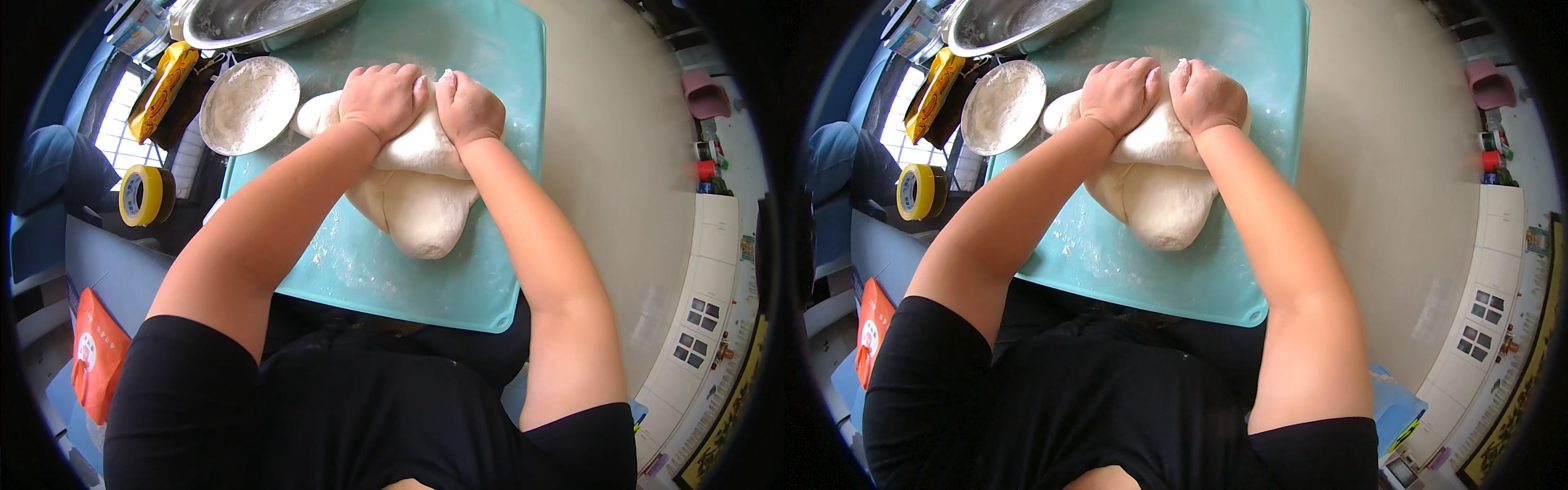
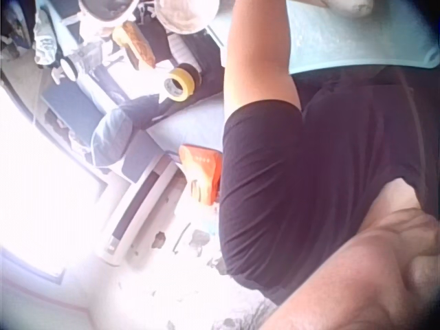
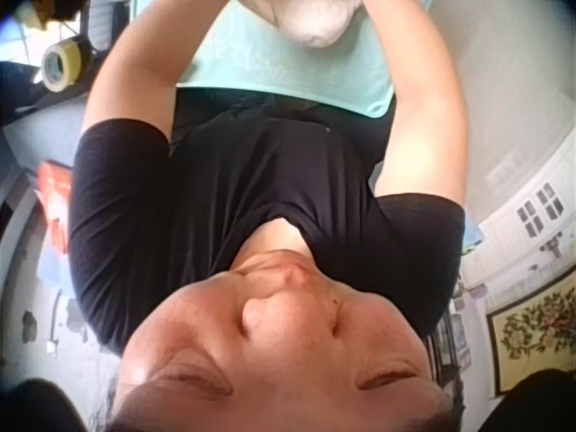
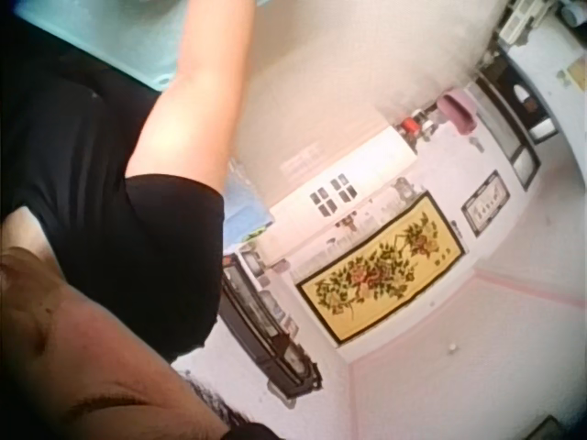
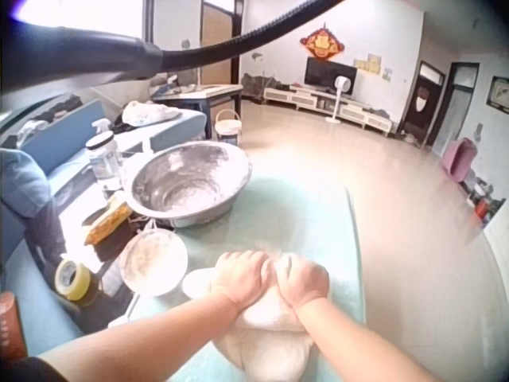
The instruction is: The person kneads a large mass of dough on a light green cutting board. They repeatedly fold, press, and turn the dough by hand, occasionally adding flour from a nearby bowl to prevent sticking. The dough is worked into a cohesive, smooth ball throughout the clip.
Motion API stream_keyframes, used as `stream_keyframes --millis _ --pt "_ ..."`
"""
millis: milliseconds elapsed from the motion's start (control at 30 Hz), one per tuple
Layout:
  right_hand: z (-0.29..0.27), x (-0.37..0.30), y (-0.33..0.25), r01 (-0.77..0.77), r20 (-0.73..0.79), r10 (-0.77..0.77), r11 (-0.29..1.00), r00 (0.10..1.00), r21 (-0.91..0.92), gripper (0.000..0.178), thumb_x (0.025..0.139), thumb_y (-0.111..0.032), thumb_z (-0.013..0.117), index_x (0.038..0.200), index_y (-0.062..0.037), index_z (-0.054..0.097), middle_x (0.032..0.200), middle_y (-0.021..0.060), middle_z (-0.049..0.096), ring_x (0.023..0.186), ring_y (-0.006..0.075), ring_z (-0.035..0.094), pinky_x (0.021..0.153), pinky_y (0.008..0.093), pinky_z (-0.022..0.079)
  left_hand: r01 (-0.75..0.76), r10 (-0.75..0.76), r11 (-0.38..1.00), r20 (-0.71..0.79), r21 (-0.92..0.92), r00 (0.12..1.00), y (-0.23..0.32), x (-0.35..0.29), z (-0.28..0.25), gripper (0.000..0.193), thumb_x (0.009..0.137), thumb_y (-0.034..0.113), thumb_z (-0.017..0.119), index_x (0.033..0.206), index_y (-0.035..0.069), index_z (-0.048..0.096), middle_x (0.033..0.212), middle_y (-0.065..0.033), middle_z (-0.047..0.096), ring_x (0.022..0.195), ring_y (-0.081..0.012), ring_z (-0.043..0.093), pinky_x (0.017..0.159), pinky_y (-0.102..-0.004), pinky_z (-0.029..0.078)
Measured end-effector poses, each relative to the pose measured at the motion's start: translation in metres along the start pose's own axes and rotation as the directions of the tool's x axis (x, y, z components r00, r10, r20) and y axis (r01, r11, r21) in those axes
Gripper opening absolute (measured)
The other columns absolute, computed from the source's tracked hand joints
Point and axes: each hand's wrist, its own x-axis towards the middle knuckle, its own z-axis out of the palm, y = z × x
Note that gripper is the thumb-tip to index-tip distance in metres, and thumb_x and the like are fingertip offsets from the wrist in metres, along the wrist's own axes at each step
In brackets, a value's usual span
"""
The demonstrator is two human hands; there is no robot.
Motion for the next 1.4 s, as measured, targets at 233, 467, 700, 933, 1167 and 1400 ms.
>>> stream_keyframes --millis 233,467,700,933,1167,1400 --pt "-0.01 -0.011 -0.011 -0.004 0.134 0.006 1.0 0.991 -0.016 0.04 0.09 -0.041 0.04 0.091 -0.0105 0.066 0.088 0.0142 0.067 0.085 0.0351 0.063 0.08 0.0438 0.05 0.083 -0.046 0.989 0.281 -0.121 0.959 0.0 -0.009 -0.025 0.035 0.093 0.035 0.038 0.1 0.011 0.062 0.103 -0.0139 0.065 0.098 -0.0334 0.06 0.085 -0.0444 0.046" --pt "-0.104 -0.112 -0.041 0.356 -0.028 -0.357 0.934 0.934 -0.027 0.041 0.088 -0.043 0.051 0.108 -0.0092 0.061 0.116 0.0159 0.056 0.11 0.0317 0.049 0.095 0.0466 0.034 -0.046 0.056 0.979 0.044 -0.198 0.997 0.049 -0.094 -0.078 0.029 0.084 0.025 0.051 0.107 0.013 0.063 0.11 -0.0118 0.059 0.108 -0.0331 0.053 0.094 -0.043 0.039" --pt "-0.082 -0.197 -0.022 0.488 -0.041 -0.493 0.868 0.869 -0.09 0.062 0.083 -0.04 0.056 0.136 -0.0139 0.039 0.141 0.0175 0.033 0.129 0.0413 0.032 0.104 0.06 0.022 -0.2 0.194 0.978 -0.091 -0.065 0.977 0.057 -0.185 -0.071 0.062 0.08 0.04 0.055 0.134 0.011 0.044 0.137 -0.0147 0.043 0.13 -0.0349 0.035 0.108 -0.0539 0.019" --pt "-0.046 -0.141 0.008 0.488 0.01 -0.488 0.872 0.873 -0.022 0.071 0.078 -0.037 0.06 0.142 -0.0206 0.032 0.142 0.0152 0.032 0.129 0.0387 0.031 0.107 0.055 0.021 -0.19 0.192 0.981 -0.146 0.027 0.971 0.043 -0.131 -0.037 0.061 0.081 0.042 0.052 0.132 0.009 0.045 0.132 -0.0164 0.048 0.121 -0.0364 0.043 0.103 -0.0535 0.025" --pt "-0.032 -0.047 0.016 0.334 0.265 -0.314 0.942 0.912 -0.035 0.082 0.072 -0.043 0.068 0.14 -0.0152 0.033 0.137 0.0094 0.042 0.125 0.0294 0.042 0.103 0.0425 0.036 -0.051 0.045 0.989 0.048 0.14 0.998 0.026 -0.037 -0.021 0.041 0.087 0.041 0.048 0.119 0.014 0.052 0.117 -0.0092 0.057 0.11 -0.0284 0.053 0.093 -0.0431 0.038" --pt "-0.03 -0.021 0.002 0.173 0.348 -0.11 0.973 0.931 -0.154 0.079 0.073 -0.037 0.071 0.14 -0.0188 0.033 0.137 0.0085 0.043 0.121 0.0299 0.047 0.098 0.0435 0.042 0.019 -0.04 0.99 0.151 0.138 0.988 0.016 -0.012 -0.013 0.044 0.094 0.045 0.038 0.121 0.013 0.051 0.121 -0.0112 0.057 0.113 -0.0285 0.053 0.096 -0.0429 0.039"
